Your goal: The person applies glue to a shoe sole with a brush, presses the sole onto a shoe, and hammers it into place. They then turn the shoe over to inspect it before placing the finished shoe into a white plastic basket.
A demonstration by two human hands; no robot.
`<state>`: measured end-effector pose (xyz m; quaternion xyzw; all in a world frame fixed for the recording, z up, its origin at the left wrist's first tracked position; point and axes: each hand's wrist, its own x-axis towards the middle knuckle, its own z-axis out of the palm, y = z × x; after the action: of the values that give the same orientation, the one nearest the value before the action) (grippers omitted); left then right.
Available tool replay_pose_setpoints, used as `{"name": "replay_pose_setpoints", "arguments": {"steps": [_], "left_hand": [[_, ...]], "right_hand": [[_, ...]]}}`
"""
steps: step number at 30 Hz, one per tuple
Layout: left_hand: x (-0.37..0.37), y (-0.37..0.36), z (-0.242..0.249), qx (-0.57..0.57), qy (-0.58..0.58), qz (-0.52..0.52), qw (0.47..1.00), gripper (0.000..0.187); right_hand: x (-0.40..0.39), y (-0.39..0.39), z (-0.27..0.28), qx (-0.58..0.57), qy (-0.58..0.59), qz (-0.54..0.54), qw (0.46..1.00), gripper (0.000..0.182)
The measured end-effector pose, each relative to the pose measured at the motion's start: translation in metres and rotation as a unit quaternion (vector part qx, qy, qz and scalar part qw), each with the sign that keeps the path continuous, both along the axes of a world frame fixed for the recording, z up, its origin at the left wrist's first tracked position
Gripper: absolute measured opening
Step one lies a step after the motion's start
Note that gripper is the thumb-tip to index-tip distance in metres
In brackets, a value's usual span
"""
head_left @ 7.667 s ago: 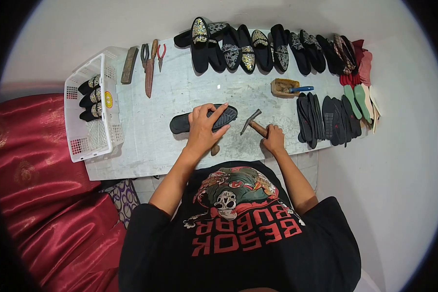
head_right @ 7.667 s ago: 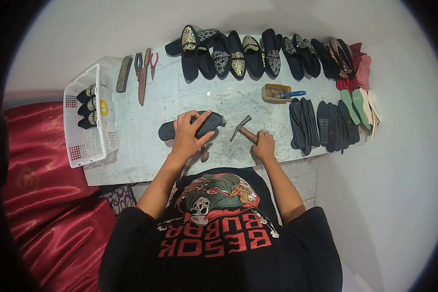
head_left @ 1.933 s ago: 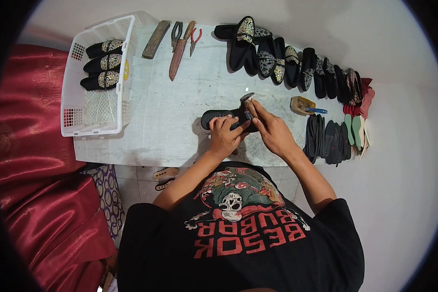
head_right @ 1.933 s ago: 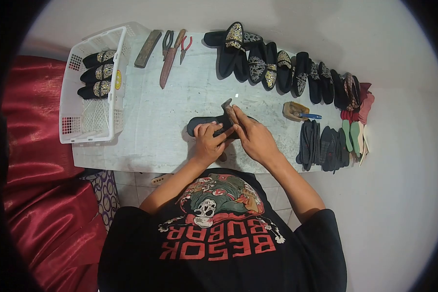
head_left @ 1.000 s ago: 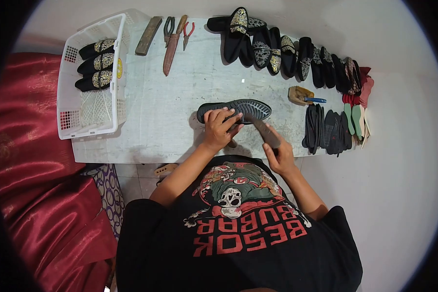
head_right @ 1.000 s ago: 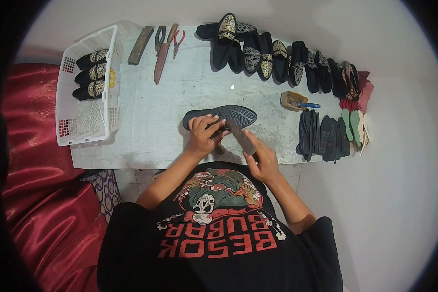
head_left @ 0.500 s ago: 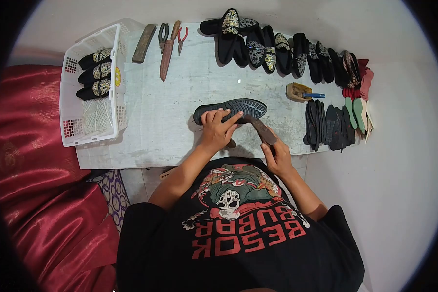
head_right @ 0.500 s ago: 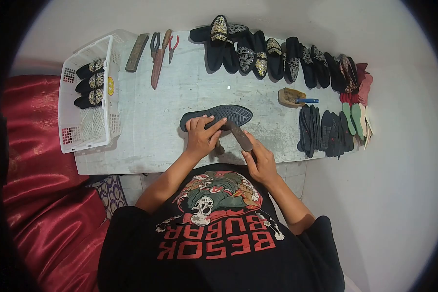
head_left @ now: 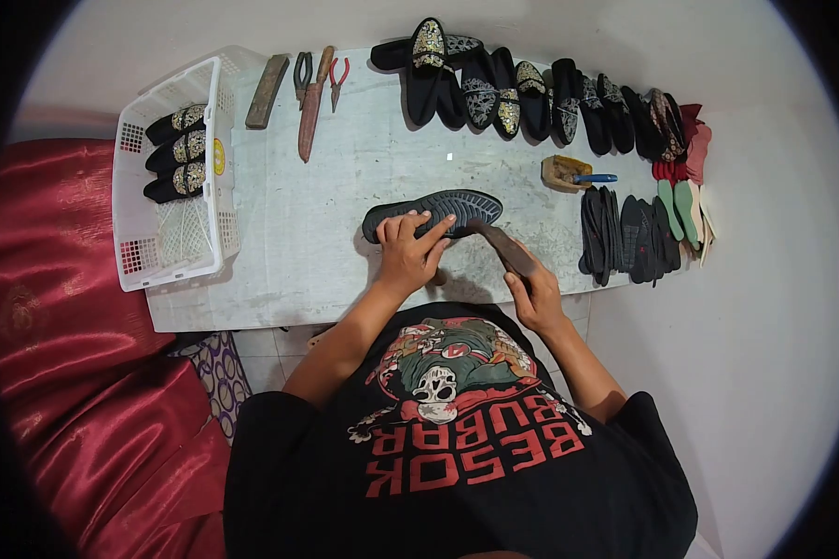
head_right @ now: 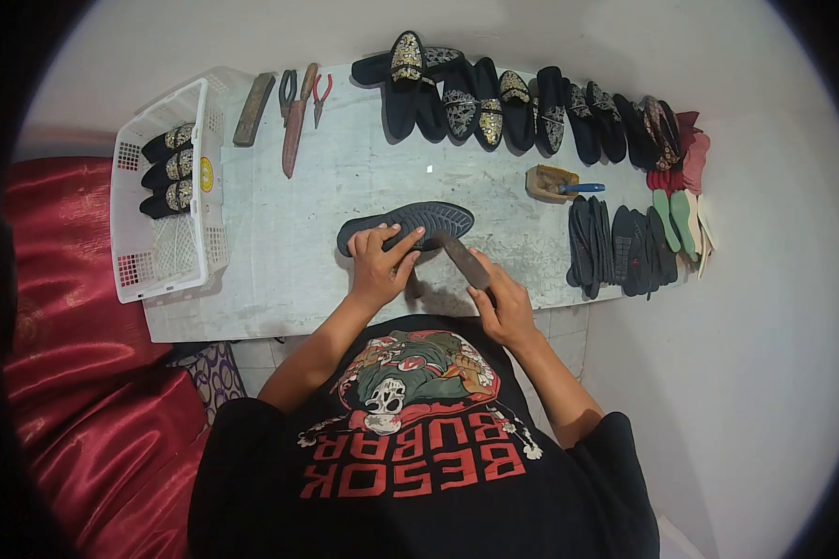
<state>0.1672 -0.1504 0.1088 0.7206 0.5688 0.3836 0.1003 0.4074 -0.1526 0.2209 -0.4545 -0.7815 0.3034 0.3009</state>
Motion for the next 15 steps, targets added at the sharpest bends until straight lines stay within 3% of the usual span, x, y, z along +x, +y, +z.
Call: {"name": "replay_pose_setpoints", "arguments": {"steps": [6, 13, 15], "left_hand": [[0.002, -0.001, 0.0, 0.001, 0.006, -0.002, 1.0, 0.044], [0.006, 0.003, 0.01, -0.044, 0.018, 0.003, 0.999, 0.049], [0.007, 0.002, 0.011, -0.03, 0.043, -0.001, 0.999, 0.05]], "right_hand": [[0.009, 0.0, -0.012, -0.086, -0.077, 0.004, 0.993, 0.05], [0.009, 0.001, -0.012, -0.073, -0.036, -0.011, 0.997, 0.05], [0.013, 0.002, -0.005, -0.127, -0.052, -0.004, 0.99, 0.049]]}}
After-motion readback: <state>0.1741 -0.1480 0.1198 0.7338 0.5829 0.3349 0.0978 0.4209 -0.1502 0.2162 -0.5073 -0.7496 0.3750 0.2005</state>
